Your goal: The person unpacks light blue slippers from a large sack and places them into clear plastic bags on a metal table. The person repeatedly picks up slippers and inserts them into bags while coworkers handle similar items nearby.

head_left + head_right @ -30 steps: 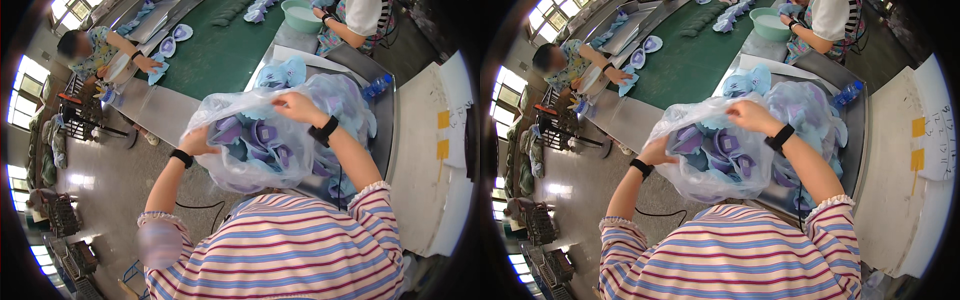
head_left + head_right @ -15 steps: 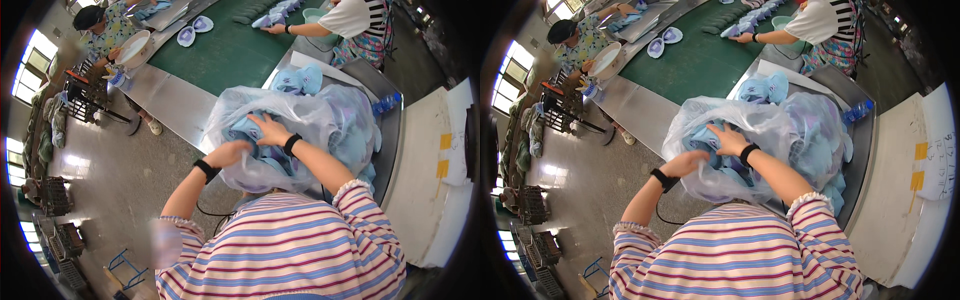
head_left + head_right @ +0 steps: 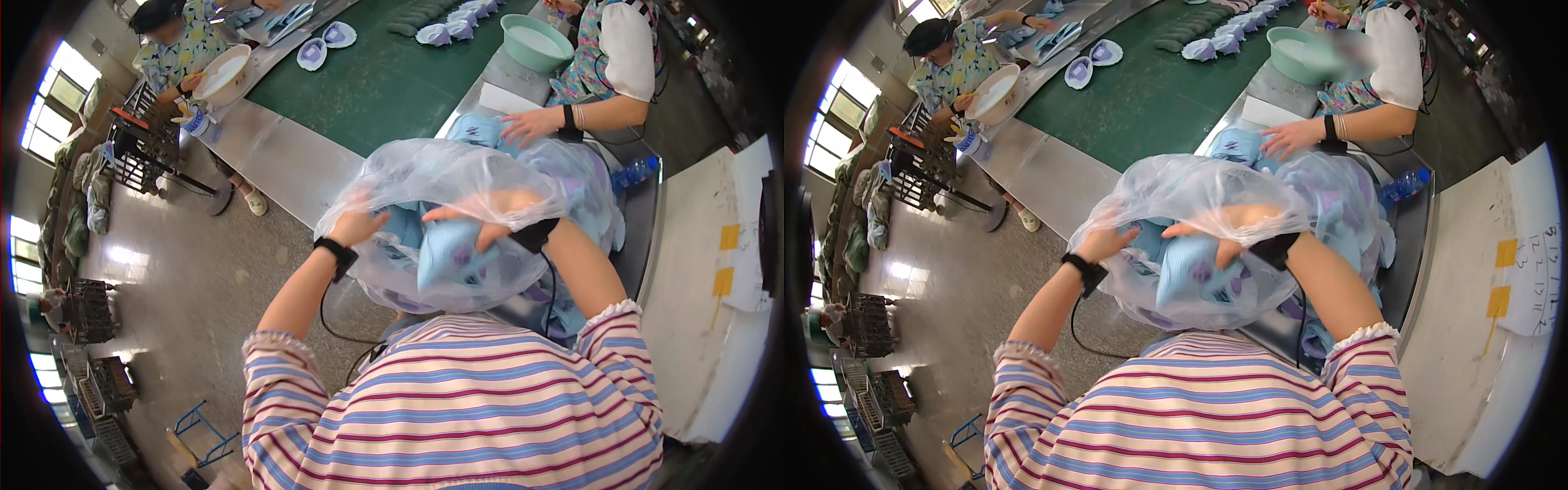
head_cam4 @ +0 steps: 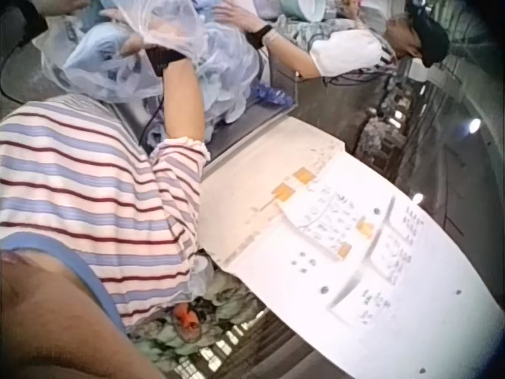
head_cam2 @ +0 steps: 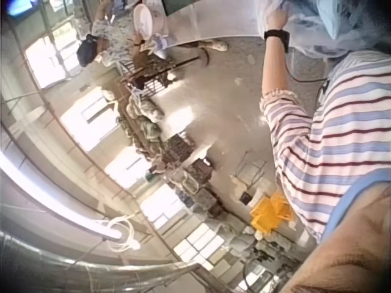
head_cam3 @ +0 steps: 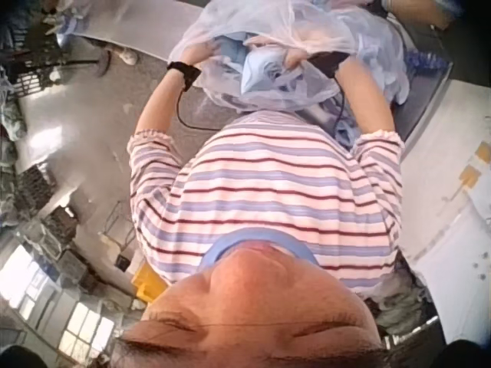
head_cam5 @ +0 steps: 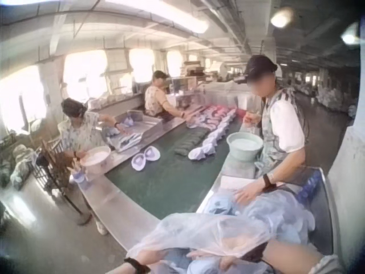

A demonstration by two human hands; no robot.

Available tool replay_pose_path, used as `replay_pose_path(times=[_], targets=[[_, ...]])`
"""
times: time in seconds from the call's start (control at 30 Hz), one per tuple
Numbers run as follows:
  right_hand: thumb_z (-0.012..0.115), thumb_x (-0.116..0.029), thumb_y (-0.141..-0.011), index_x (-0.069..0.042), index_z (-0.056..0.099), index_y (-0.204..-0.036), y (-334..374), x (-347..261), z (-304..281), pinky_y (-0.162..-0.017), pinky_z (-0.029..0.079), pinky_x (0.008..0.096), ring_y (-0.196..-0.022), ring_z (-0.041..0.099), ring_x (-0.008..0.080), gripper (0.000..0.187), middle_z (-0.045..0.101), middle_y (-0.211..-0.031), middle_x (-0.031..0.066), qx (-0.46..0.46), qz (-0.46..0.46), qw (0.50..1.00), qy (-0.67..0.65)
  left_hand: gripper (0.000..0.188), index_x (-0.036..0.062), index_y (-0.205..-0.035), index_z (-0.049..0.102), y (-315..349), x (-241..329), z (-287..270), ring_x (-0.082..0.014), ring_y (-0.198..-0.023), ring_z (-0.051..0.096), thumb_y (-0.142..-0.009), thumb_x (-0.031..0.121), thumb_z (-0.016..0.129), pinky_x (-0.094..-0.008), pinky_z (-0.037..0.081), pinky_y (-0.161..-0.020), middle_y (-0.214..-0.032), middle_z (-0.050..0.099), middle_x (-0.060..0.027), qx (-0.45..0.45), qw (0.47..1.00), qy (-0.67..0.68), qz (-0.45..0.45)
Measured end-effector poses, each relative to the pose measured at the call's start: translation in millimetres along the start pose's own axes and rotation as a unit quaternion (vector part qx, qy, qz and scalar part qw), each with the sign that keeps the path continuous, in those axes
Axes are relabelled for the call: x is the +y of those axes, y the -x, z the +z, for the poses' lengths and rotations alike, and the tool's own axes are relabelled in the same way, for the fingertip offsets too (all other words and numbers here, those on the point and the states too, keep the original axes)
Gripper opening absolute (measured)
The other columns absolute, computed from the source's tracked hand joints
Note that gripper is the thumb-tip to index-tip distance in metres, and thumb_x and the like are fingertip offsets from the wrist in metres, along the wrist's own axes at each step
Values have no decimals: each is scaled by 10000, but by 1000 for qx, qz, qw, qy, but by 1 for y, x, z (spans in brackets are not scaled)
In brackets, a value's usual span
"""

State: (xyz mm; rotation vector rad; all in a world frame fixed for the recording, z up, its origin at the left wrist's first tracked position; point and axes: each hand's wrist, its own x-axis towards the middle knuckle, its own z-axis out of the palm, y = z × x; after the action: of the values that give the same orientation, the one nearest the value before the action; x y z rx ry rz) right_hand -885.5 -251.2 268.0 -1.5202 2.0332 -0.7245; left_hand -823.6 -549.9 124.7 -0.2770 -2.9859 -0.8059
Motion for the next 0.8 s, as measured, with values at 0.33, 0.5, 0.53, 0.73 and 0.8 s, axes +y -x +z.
replay_pose_path(times=[0.33, 0.5, 0.53, 0.73, 0.8], targets=[[809, -118, -611, -4, 555, -1211, 18, -3, 11, -829, 461, 290, -952, 603, 187, 661, 646, -1067, 105, 244, 245, 929, -134, 537, 38, -1171, 606, -58, -8, 23, -317, -1005, 619, -704, 279, 717, -354, 467, -862, -1049, 669, -173, -131, 973, 162, -103], [786, -171, -667, -5, 612, -1115, 29, 20, 30, -799, 458, 294, -903, 601, 179, 508, 663, -970, 92, 326, 221, 903, -173, 479, 22, -1113, 603, -51, 22, 34, -381, -996, 603, -726, 292, 689, -404, 465, -873, -1001, 647, -236, -118, 981, 151, -3], [780, -166, -671, -3, 614, -1108, 30, 24, 32, -787, 459, 298, -885, 603, 181, 496, 664, -971, 96, 337, 223, 902, -152, 504, 14, -1124, 601, -50, 28, 31, -378, -1002, 605, -729, 313, 691, -406, 465, -875, -1024, 643, -244, -129, 981, 136, -57], [739, -173, -679, -6, 648, -1008, 35, 45, 37, -716, 478, 356, -790, 643, 271, 380, 660, -916, 184, 333, 236, 912, 34, 507, -59, -1171, 582, -57, 25, 16, -263, -1010, 621, -814, 285, 689, -357, 464, -901, -1115, 644, -178, -127, 973, 149, -125], [717, -131, -697, 0, 651, -960, 52, 41, 33, -678, 479, 335, -747, 646, 213, 302, 654, -865, 168, 350, 231, 907, -19, 443, -42, -1214, 551, -52, 47, -27, -212, -1026, 605, -873, 226, 641, -333, 471, -895, -1117, 638, -142, -114, 909, 376, -141]])
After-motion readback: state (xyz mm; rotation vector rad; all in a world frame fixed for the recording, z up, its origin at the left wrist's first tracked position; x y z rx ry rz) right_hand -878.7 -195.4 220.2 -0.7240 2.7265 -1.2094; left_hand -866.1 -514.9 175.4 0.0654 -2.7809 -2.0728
